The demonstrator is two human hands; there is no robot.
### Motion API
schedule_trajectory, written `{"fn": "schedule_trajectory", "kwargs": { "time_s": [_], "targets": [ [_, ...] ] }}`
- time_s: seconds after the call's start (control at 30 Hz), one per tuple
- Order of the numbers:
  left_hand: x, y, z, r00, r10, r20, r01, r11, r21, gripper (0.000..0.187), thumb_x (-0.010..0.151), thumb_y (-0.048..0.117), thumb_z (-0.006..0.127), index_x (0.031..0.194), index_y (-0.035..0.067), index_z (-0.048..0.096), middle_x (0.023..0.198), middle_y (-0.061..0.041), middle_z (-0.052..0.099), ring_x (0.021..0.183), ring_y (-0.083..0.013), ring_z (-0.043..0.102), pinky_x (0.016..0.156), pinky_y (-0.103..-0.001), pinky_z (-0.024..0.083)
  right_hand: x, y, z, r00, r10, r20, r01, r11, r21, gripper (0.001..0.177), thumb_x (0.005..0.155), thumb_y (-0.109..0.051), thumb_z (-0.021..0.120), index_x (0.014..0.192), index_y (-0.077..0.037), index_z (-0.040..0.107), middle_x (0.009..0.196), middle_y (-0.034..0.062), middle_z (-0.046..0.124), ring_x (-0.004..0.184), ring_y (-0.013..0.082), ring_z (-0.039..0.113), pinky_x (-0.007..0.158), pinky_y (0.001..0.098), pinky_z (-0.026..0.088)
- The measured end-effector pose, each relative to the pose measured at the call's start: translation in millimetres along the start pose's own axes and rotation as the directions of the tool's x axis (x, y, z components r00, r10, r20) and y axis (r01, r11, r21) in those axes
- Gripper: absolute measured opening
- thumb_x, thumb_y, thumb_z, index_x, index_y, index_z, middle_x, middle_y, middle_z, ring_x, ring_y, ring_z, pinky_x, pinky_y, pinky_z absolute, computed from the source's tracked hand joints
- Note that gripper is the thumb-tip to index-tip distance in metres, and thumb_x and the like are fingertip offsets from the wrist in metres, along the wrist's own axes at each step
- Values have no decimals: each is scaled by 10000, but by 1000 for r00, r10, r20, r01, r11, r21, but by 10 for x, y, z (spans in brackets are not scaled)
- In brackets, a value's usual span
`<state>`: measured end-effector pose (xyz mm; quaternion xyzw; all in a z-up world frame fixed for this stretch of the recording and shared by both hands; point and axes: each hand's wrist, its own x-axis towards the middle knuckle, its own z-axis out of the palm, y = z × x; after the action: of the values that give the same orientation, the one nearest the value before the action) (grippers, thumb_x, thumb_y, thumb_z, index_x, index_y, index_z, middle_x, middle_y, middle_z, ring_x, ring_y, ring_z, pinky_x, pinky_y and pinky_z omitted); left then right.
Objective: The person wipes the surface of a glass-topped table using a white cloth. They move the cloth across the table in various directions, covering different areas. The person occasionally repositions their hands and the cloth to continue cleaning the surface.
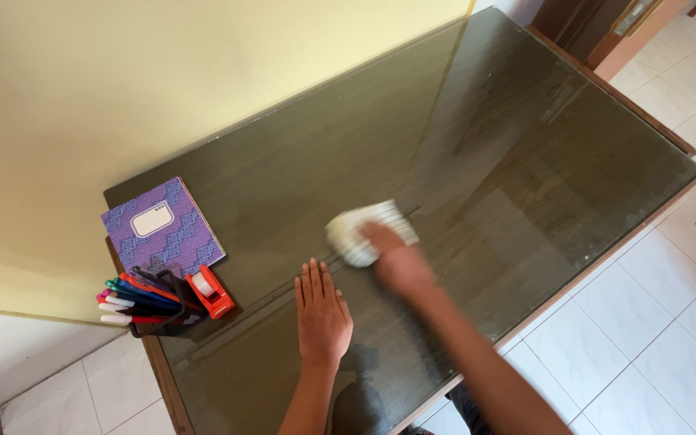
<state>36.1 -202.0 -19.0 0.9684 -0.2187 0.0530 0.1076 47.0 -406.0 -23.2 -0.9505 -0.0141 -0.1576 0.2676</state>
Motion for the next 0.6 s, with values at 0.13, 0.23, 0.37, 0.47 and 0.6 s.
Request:
{"fn": "schedule_trajectory", "kwargs": {
  "time_s": [0.13,0.23,0.37,0.47,0.6],
  "targets": [
    [7,-8,38,1000,5,6,-5,1000,0,558,1030,241,361,1510,-42,356,1614,-183,334,1529,-317,253,1257,-463,180,-104,-208,237,977,-188,98,197,976,-94,695,777,98,610,1407,-192,651,1515,61,592,1454,276,494,1225,388,355],
    [-4,-11,30,999,14,-47,-15,1000,-9,571,1035,244,350,1523,-51,349,1619,-189,329,1517,-319,262,1248,-457,188,-274,435,-25,998,43,52,-41,998,-39,679,745,59,629,1399,-126,597,1521,106,528,1440,290,447,1192,394,347],
    [0,8,-10,999,16,-35,-15,1000,22,579,1029,252,338,1523,-50,340,1616,-186,317,1511,-318,263,1242,-453,183,-651,1647,-711,939,246,-241,-295,936,-193,595,833,67,563,1403,-94,615,1464,168,593,1390,333,522,1172,426,399],
    [-7,7,-26,1000,3,-17,-3,1000,-21,583,1041,255,336,1540,-48,332,1620,-186,322,1514,-315,264,1258,-446,174,-865,1762,-935,832,443,-334,-532,807,-254,366,913,37,571,1250,-66,671,1223,202,725,1118,376,695,978,468,556],
    [-40,-8,3,1000,18,-23,-18,1000,4,571,1046,251,337,1529,-52,335,1620,-188,326,1521,-317,256,1257,-448,170,-948,821,-856,730,683,-26,-683,727,-68,641,901,-25,591,1508,-228,571,957,208,742,760,399,719,715,483,587]
  ]
}}
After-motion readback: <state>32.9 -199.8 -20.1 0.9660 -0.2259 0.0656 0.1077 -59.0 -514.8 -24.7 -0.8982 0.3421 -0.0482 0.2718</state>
